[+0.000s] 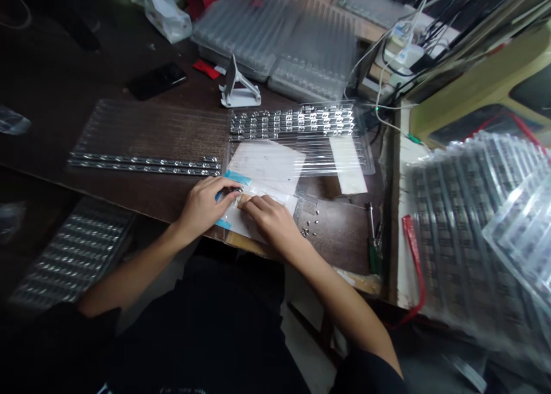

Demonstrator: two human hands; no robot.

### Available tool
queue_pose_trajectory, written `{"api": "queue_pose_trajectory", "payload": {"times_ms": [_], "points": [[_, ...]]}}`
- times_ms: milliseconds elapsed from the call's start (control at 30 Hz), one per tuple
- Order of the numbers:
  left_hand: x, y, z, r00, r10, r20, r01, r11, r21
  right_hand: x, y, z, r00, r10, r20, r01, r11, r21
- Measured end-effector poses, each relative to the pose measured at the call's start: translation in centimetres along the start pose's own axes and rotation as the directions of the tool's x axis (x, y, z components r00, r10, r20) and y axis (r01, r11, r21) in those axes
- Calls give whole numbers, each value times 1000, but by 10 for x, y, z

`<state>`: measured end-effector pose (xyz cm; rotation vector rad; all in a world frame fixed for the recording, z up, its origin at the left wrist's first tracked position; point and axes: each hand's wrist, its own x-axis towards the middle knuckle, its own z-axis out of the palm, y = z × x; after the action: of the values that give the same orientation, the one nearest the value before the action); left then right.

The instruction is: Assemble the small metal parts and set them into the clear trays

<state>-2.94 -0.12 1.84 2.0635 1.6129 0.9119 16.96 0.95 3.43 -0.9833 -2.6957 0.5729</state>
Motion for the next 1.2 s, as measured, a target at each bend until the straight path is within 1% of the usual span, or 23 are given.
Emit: {"api": "queue_pose_trajectory", "payload": {"times_ms": [100,167,200,233,267,333,367,400,433,467,533,633,700,767,867,933,967,1033,1133,1200], "points": [[4,10,8,998,19,-54,-23,998,-63,-4,13,-14,991,81,-104,-64,986,153],[5,17,14,998,50,-49,-56,991,-119,-15,27,-32,966,199,-163,-163,965,206],[5,19,17,997,69,-37,-74,987,-144,-22,36,-42,948,271,-169,-235,951,202],[6,21,20,996,89,-18,-91,982,-164,-30,44,-52,926,345,-152,-318,932,176],[6,22,23,994,108,3,-106,979,-175,-38,53,-61,901,419,-110,-405,905,128],[6,21,27,991,129,40,-120,976,-179,-53,67,-73,828,561,-12,-561,828,17],[6,20,28,990,133,53,-122,977,-176,-58,72,-76,788,615,37,-614,788,-28],[6,19,29,989,133,63,-120,978,-171,-61,75,-77,753,654,79,-651,757,-60],[6,18,29,989,130,70,-117,979,-165,-62,76,-77,728,676,117,-672,737,-78],[6,18,30,989,129,76,-115,980,-160,-62,77,-76,714,684,149,-679,729,-89],[6,17,30,989,123,86,-110,983,-146,-60,75,-74,704,683,194,-678,728,-105],[6,17,31,989,116,90,-105,987,-119,-58,74,-74,720,665,199,-659,745,-103],[6,18,31,987,127,95,-117,987,-107,-59,75,-75,755,637,157,-637,769,-53],[6,18,31,985,139,99,-129,986,-104,-60,75,-75,803,589,92,-595,801,63],[6,19,30,985,138,102,-127,986,-111,-55,72,-70,868,495,-44,-471,848,245],[5,21,30,984,143,103,-128,982,-139,-47,67,-63,890,437,-129,-387,876,289],[5,22,29,985,145,92,-129,978,-165,-42,63,-59,894,419,-158,-361,883,301],[5,22,26,993,122,11,-116,965,-234,-31,54,-48,891,414,-185,-337,877,342],[9,17,15,989,20,-144,-64,949,-310,-14,37,-31,895,418,-153,-328,851,410],[16,7,3,982,-31,-185,-26,954,-299,-6,28,-21,910,394,-128,-310,852,421]]}}
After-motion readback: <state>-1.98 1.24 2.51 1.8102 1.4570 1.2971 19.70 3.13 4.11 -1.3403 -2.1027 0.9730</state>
